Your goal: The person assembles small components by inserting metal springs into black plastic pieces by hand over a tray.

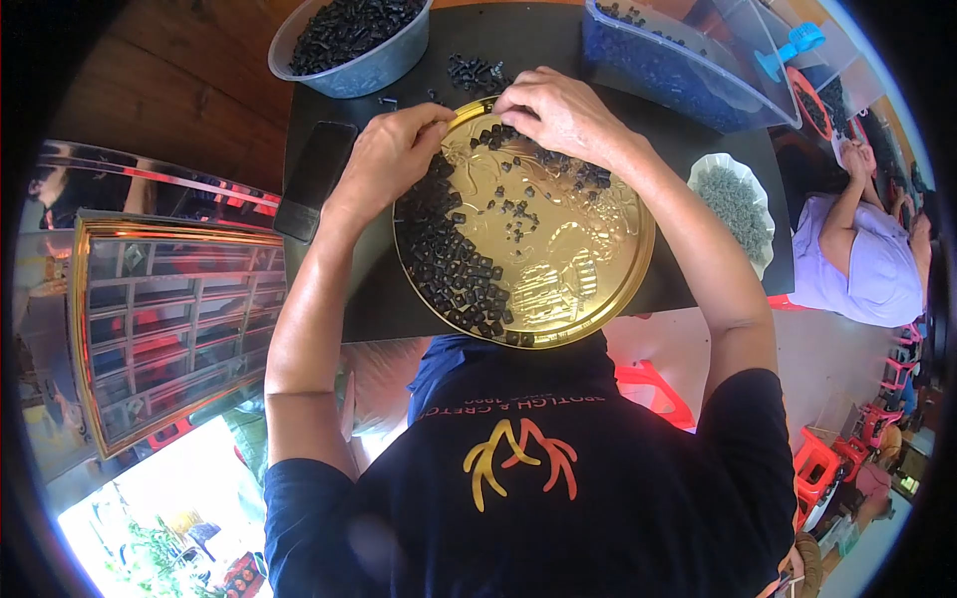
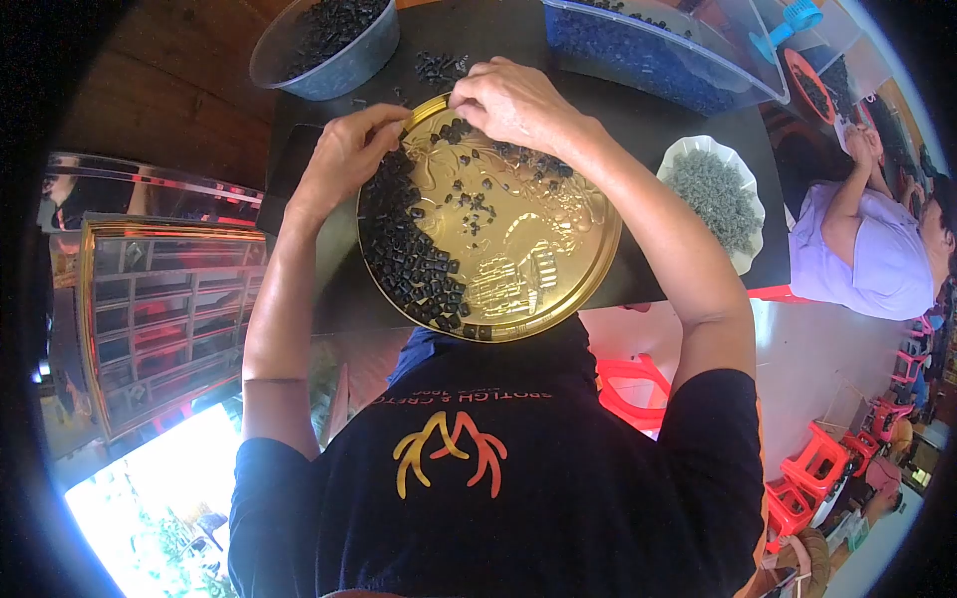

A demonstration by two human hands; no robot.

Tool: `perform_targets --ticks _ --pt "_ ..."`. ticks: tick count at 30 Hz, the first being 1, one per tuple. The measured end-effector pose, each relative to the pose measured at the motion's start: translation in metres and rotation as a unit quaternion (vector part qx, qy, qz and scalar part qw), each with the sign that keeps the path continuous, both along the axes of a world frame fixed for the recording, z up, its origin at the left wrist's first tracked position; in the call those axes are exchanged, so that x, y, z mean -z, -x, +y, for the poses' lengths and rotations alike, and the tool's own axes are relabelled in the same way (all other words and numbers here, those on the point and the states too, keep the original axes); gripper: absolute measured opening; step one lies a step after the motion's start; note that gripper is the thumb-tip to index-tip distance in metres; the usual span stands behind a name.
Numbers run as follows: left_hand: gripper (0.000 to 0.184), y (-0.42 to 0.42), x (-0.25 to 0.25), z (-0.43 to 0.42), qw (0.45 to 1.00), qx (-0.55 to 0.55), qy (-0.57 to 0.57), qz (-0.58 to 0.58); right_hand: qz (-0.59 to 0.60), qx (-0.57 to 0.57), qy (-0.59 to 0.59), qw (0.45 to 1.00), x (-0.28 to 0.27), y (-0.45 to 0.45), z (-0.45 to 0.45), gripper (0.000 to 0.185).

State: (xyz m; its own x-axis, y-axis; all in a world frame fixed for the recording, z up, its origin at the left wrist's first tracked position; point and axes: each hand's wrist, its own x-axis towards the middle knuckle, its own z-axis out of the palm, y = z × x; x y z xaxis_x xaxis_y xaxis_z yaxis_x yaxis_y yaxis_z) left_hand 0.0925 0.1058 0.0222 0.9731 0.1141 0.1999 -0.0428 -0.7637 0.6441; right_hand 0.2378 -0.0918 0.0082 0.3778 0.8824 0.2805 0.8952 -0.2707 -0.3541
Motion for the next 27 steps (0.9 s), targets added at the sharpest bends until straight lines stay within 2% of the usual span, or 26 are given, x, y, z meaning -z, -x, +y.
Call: perform_targets --ticks 3,6,13,16,17,19,21,24,27 --pt "0.019 0.014 -0.004 -0.010 1.000 -0.010 0.001 0.010 -0.025 -0.019 0.003 1.000 0.005 0.007 0.011 0.016" --pt "0.022 0.024 0.005 -0.016 0.999 -0.008 -0.006 -0.035 -0.044 -0.005 0.089 0.995 0.003 0.018 0.021 0.015" --pt "0.022 0.045 -0.003 -0.027 0.996 -0.059 0.059 0.013 -0.093 -0.017 0.079 0.992 0.009 0.019 0.027 0.014" --pt "0.023 0.048 0.005 -0.027 0.992 -0.077 0.094 -0.029 0.136 -0.001 -0.017 0.991 -0.004 0.023 0.018 0.016" --pt "0.023 0.049 0.008 -0.029 0.986 -0.085 0.140 -0.038 0.271 0.035 -0.007 0.962 -0.009 0.027 0.016 0.018" --pt "0.023 0.050 0.013 -0.035 0.966 -0.100 0.233 -0.056 0.388 0.019 -0.072 0.918 -0.015 0.036 0.004 0.019" --pt "0.023 0.052 0.010 -0.046 0.955 -0.087 0.272 -0.077 0.498 -0.006 -0.132 0.857 -0.016 0.045 -0.007 0.020" --pt "0.024 0.058 0.003 -0.060 0.939 -0.057 0.331 -0.073 0.556 -0.040 -0.193 0.808 -0.018 0.062 -0.021 0.024" --pt "0.027 0.062 -0.001 -0.071 0.920 -0.029 0.385 -0.073 0.556 -0.029 -0.196 0.807 -0.022 0.073 -0.032 0.023"
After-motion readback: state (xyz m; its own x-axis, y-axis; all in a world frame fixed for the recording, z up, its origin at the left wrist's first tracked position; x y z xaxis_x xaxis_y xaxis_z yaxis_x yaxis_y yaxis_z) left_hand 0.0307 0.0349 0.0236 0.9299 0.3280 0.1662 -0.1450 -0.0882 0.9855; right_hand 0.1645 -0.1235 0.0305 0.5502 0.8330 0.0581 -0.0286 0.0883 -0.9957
